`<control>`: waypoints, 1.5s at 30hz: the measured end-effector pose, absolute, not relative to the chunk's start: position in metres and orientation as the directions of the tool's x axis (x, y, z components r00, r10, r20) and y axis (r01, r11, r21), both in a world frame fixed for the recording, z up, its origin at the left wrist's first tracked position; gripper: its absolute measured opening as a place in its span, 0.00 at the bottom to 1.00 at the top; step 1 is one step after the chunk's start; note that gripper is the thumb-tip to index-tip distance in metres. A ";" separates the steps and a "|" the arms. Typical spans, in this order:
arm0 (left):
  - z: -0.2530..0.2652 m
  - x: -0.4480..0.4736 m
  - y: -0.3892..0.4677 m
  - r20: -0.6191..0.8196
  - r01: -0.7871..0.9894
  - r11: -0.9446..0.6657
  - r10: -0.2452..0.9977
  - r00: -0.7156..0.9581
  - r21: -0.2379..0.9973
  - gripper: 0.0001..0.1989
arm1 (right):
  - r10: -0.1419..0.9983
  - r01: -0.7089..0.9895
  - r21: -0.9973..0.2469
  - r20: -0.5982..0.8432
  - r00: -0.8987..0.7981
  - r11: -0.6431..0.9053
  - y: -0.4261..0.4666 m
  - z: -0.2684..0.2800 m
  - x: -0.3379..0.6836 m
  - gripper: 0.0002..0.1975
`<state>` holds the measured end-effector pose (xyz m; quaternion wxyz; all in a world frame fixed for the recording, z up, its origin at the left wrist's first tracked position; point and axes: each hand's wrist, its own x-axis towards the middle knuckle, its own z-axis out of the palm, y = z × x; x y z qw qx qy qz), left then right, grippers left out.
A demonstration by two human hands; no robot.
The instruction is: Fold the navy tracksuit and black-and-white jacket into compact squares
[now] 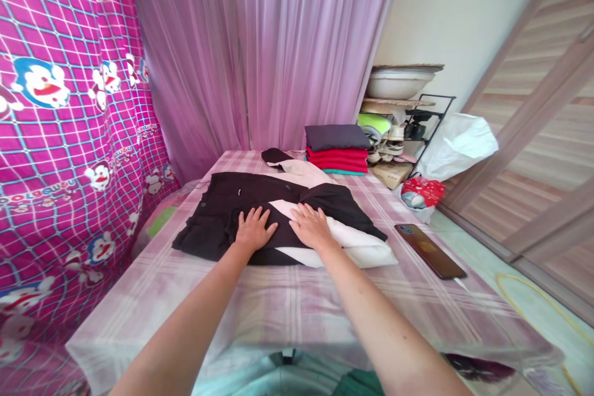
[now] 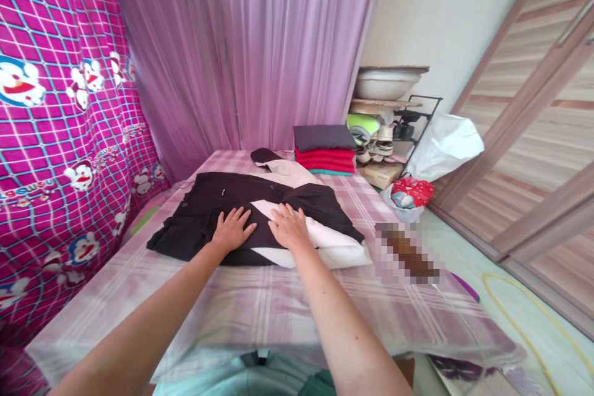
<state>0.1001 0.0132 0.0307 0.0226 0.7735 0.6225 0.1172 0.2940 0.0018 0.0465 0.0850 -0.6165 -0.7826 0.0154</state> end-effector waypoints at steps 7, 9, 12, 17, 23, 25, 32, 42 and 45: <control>0.053 0.082 0.010 0.196 0.962 -0.267 0.942 0.273 -0.056 0.32 | 0.967 0.962 -0.138 0.129 -0.219 0.237 0.005 0.043 0.296 0.26; 0.052 0.068 0.010 0.176 0.973 -0.227 0.957 0.232 -0.050 0.32 | 0.968 0.962 -0.137 0.127 -0.218 0.235 0.004 0.042 0.296 0.27; 0.045 0.054 0.010 0.078 0.987 -0.160 0.984 0.160 -0.013 0.32 | 0.968 0.962 -0.140 0.126 -0.217 0.234 0.005 0.042 0.294 0.26; 0.042 0.051 0.011 0.032 0.990 -0.138 0.990 0.137 0.023 0.33 | 0.963 0.955 -0.139 0.090 -0.253 0.263 0.009 0.048 0.304 0.26; 0.040 0.051 0.012 0.054 0.989 -0.145 0.988 0.143 0.034 0.32 | 0.986 0.980 -0.127 0.087 -0.146 0.156 0.004 0.043 0.357 0.27; 0.039 0.051 0.012 0.069 0.988 -0.154 0.986 0.152 0.025 0.32 | 0.993 0.988 -0.126 0.085 -0.078 0.088 0.001 0.039 0.370 0.28; 0.038 0.051 0.011 0.080 0.988 -0.155 0.985 0.154 0.010 0.32 | 0.992 0.986 -0.150 0.111 -0.053 0.069 -0.004 0.037 0.373 0.27; 0.033 0.050 0.011 0.153 0.986 -0.167 0.974 0.165 0.001 0.31 | 0.946 0.975 -0.190 0.319 -0.053 0.118 -0.008 0.035 0.372 0.22; 0.032 0.050 0.010 0.174 0.986 -0.169 0.970 0.168 -0.006 0.30 | 0.944 0.974 -0.216 0.330 0.013 0.062 -0.008 0.034 0.372 0.21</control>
